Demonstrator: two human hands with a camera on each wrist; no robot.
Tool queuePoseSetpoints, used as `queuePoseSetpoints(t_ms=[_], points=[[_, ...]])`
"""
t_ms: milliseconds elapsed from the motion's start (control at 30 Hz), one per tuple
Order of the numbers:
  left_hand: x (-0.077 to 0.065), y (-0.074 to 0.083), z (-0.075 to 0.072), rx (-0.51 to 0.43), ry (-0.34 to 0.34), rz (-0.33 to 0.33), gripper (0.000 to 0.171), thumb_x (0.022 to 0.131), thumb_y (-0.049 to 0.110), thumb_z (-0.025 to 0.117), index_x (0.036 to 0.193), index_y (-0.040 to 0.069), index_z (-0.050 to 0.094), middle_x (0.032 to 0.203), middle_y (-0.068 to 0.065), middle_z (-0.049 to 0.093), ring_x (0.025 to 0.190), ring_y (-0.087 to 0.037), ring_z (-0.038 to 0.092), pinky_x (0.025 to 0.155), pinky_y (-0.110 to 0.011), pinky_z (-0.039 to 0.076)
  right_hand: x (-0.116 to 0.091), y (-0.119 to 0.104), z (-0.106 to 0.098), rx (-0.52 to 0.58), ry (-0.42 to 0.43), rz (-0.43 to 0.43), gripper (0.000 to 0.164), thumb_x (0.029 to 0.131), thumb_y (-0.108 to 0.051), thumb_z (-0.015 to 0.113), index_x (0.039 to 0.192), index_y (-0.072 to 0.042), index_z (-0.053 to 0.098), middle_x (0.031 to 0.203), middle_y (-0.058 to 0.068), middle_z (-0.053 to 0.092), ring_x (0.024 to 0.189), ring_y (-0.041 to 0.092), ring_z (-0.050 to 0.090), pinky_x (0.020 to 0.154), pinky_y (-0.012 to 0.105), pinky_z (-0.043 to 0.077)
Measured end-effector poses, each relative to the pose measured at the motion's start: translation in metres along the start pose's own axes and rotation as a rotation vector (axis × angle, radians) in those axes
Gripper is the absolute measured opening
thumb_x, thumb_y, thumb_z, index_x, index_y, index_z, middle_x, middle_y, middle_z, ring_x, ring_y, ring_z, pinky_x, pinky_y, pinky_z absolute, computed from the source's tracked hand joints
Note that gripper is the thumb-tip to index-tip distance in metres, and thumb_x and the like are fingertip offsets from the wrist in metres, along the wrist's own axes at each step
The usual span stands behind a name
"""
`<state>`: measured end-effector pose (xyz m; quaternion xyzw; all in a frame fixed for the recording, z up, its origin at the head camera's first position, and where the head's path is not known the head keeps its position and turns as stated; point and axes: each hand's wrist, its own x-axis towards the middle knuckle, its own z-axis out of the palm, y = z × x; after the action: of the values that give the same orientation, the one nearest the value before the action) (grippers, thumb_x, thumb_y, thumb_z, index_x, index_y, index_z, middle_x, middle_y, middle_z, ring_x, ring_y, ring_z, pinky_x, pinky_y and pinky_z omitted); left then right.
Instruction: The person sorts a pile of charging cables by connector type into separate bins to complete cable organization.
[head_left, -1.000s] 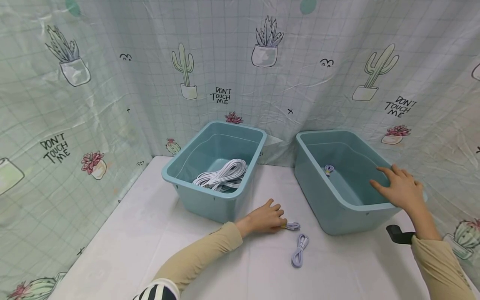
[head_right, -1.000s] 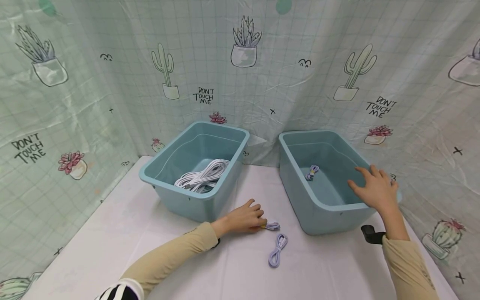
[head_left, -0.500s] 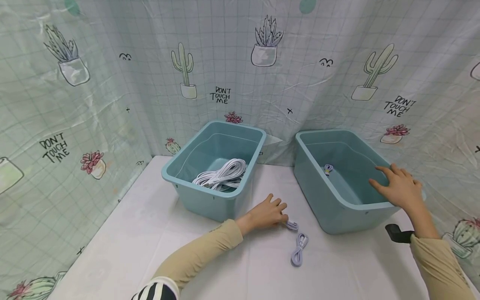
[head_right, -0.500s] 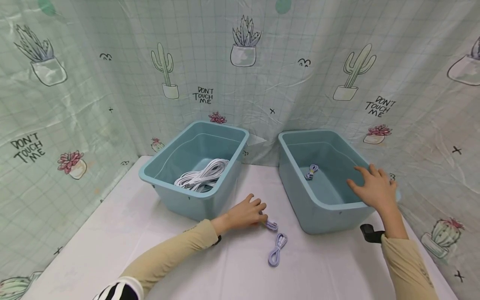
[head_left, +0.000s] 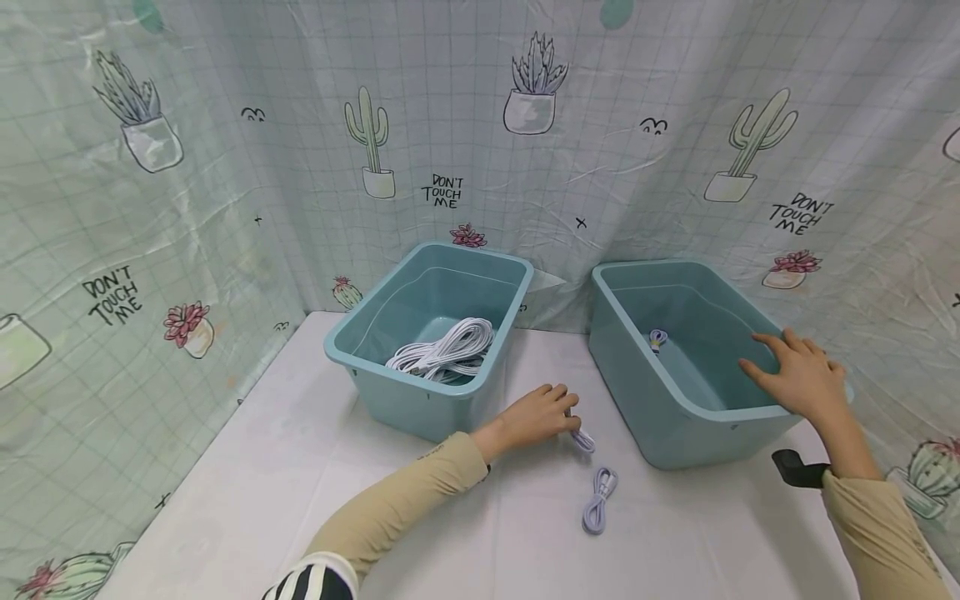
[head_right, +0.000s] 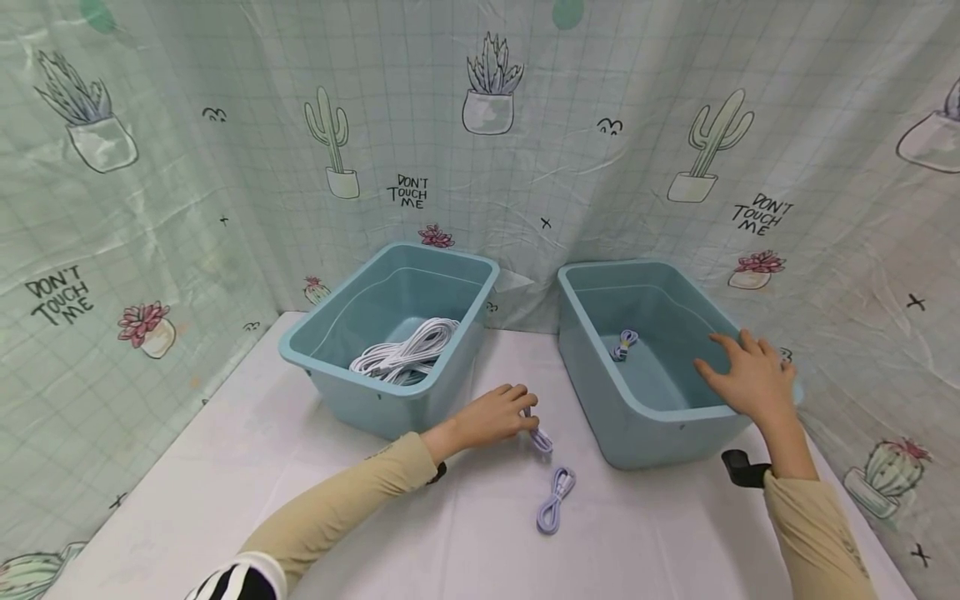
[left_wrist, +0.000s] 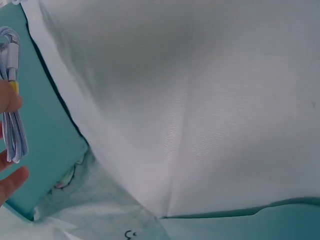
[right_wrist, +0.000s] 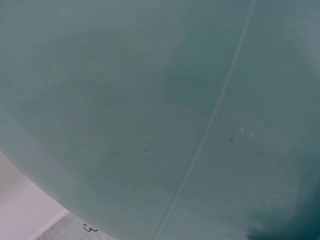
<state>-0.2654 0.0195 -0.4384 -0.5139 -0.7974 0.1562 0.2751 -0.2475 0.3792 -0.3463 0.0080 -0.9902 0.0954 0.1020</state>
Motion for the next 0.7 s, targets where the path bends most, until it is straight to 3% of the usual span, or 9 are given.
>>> queuePoseSetpoints(t_ms=[367, 700], points=[[0.006, -0.003, -0.006, 0.070, -0.005, 0.006, 0.018, 0.090, 0.018, 0.048, 0.099, 0.026, 0.062, 0.104, 0.006, 0.056, 0.093, -0.012, 0.050, 0.076, -0.023, 0.044, 0.000, -0.001, -0.002, -0.005, 0.002, -0.003, 0.067, 0.087, -0.051, 0.041, 0.131, -0.001, 0.035, 0.135, 0.037, 0.021, 0.116, 0.059, 0.020, 0.078, 0.074, 0.019], [0.007, -0.004, -0.011, 0.087, -0.013, -0.002, 0.018, 0.090, 0.020, 0.048, 0.102, 0.031, 0.058, 0.100, 0.009, 0.056, 0.089, -0.010, 0.050, 0.074, -0.024, 0.043, -0.001, 0.000, -0.001, -0.003, -0.004, -0.010, 0.070, 0.087, -0.055, 0.038, 0.131, -0.001, 0.035, 0.135, 0.038, 0.019, 0.115, 0.060, 0.020, 0.077, 0.074, 0.019]])
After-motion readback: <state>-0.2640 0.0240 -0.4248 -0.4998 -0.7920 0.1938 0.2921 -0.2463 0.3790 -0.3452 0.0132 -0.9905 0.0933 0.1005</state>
